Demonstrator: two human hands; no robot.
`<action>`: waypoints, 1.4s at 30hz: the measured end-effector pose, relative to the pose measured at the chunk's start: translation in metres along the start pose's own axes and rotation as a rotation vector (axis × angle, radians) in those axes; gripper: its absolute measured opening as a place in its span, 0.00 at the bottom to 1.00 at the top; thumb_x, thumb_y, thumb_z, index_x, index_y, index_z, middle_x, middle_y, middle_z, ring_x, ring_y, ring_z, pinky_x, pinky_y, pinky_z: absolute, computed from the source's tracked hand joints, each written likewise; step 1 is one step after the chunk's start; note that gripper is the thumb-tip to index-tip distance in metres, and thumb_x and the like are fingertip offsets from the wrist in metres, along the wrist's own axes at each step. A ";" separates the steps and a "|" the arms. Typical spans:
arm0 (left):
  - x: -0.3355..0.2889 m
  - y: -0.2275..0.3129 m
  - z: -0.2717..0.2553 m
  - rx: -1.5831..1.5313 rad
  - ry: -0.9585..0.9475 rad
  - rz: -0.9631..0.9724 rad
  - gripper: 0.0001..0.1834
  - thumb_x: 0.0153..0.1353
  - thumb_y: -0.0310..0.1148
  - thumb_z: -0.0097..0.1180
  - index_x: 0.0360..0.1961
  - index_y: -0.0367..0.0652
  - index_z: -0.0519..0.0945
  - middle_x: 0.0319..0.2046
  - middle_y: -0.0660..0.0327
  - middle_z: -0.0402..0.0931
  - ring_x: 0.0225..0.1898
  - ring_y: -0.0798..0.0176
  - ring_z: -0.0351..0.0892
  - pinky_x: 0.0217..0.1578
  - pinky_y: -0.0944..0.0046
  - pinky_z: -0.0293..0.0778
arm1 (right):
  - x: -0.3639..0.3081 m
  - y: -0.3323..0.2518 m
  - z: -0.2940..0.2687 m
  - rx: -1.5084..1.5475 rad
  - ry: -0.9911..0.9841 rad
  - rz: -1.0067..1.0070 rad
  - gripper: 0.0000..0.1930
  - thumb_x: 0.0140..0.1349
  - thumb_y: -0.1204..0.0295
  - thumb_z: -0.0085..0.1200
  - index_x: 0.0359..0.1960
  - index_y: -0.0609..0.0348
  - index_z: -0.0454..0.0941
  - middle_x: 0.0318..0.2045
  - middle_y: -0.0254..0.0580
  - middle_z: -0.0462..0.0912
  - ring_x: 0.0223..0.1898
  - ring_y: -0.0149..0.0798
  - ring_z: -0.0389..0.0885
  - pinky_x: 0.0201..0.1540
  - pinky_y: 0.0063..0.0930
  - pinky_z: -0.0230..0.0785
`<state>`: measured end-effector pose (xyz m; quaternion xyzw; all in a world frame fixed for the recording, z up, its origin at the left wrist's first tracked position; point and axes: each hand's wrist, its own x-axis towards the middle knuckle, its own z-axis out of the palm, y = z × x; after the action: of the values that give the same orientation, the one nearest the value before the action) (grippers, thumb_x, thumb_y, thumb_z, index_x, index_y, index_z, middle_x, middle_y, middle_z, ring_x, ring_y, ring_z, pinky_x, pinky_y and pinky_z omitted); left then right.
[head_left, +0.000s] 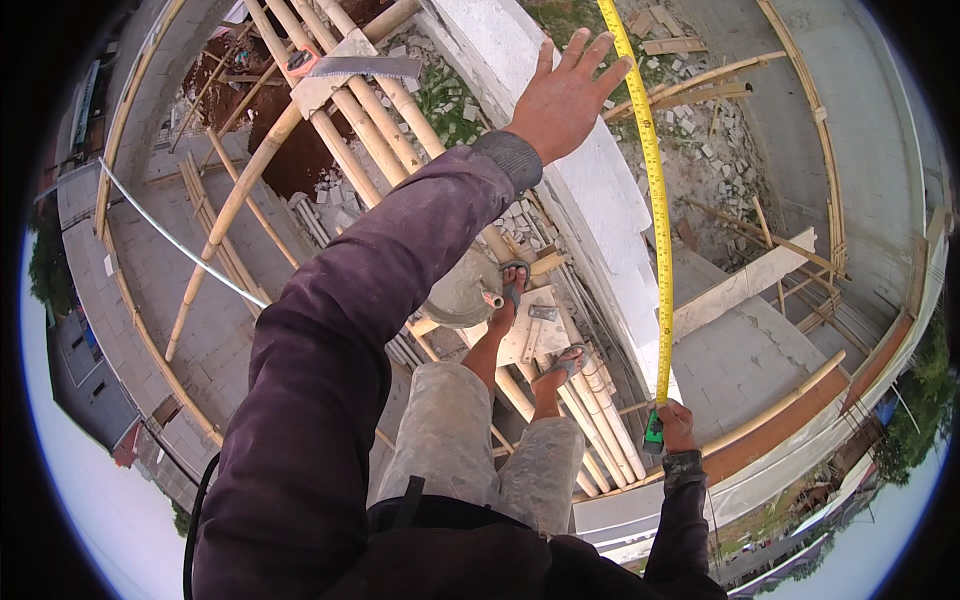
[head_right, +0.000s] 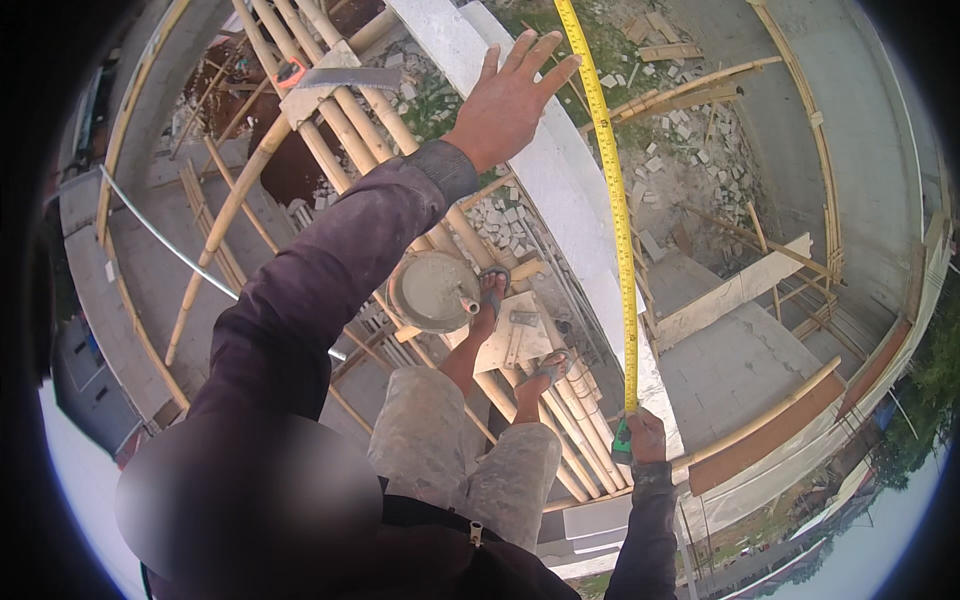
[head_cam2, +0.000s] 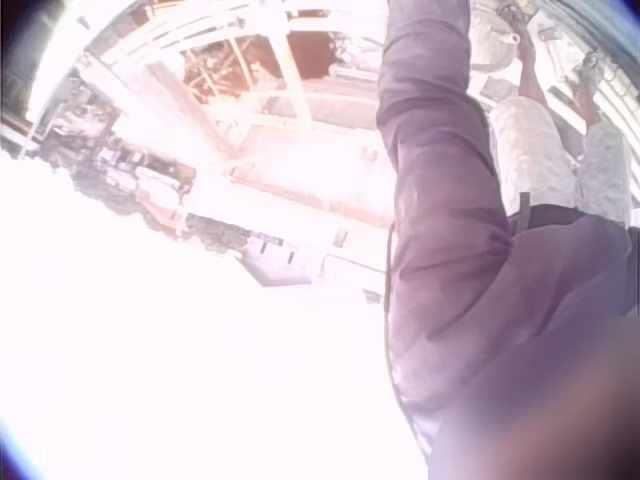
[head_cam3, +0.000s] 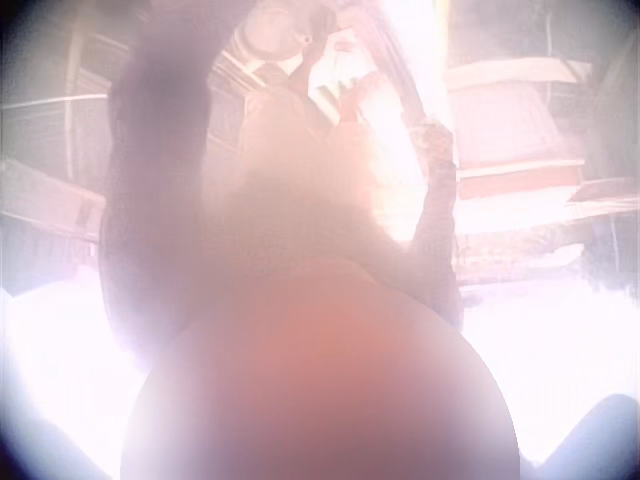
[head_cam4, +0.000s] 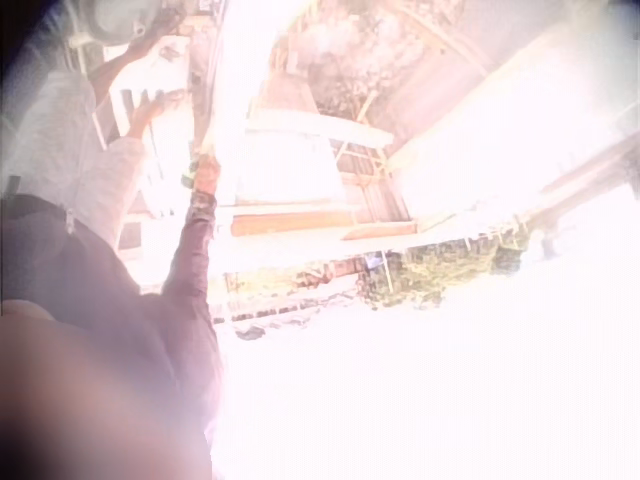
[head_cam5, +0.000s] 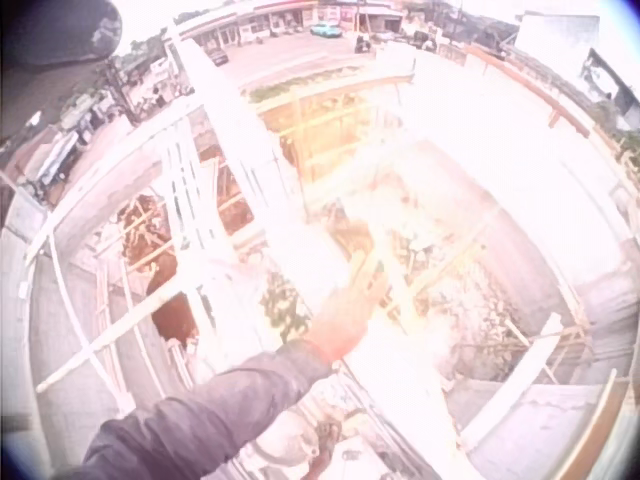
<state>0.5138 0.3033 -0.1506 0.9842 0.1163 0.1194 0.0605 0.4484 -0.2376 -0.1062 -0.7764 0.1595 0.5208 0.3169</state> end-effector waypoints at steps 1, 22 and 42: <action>-0.003 0.021 -0.001 -0.007 0.040 0.061 0.38 0.59 0.28 0.57 0.71 0.56 0.60 0.71 0.55 0.52 0.72 0.46 0.51 0.67 0.33 0.52 | -0.013 0.007 0.002 -0.023 0.026 -0.015 0.10 0.62 0.68 0.53 0.33 0.60 0.82 0.20 0.28 0.75 0.19 0.23 0.70 0.23 0.21 0.63; 0.009 0.067 -0.007 -0.350 0.179 0.009 0.09 0.62 0.31 0.53 0.43 0.52 0.79 0.47 0.60 0.80 0.66 0.48 0.65 0.68 0.32 0.47 | -0.142 -0.117 0.086 0.383 0.059 -0.101 0.11 0.70 0.69 0.44 0.41 0.63 0.76 0.31 0.44 0.81 0.27 0.34 0.80 0.31 0.29 0.77; 0.088 0.012 0.056 -0.017 -0.437 0.326 0.15 0.63 0.27 0.50 0.48 0.54 0.80 0.41 0.62 0.78 0.58 0.55 0.70 0.68 0.28 0.45 | -0.042 -0.060 0.052 -0.008 0.173 -0.207 0.15 0.64 0.67 0.45 0.29 0.65 0.80 0.19 0.43 0.77 0.22 0.38 0.76 0.27 0.34 0.66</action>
<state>0.6130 0.3083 -0.1839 0.9918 -0.0603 -0.0866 0.0722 0.4291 -0.1619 -0.0619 -0.8322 0.1032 0.4169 0.3507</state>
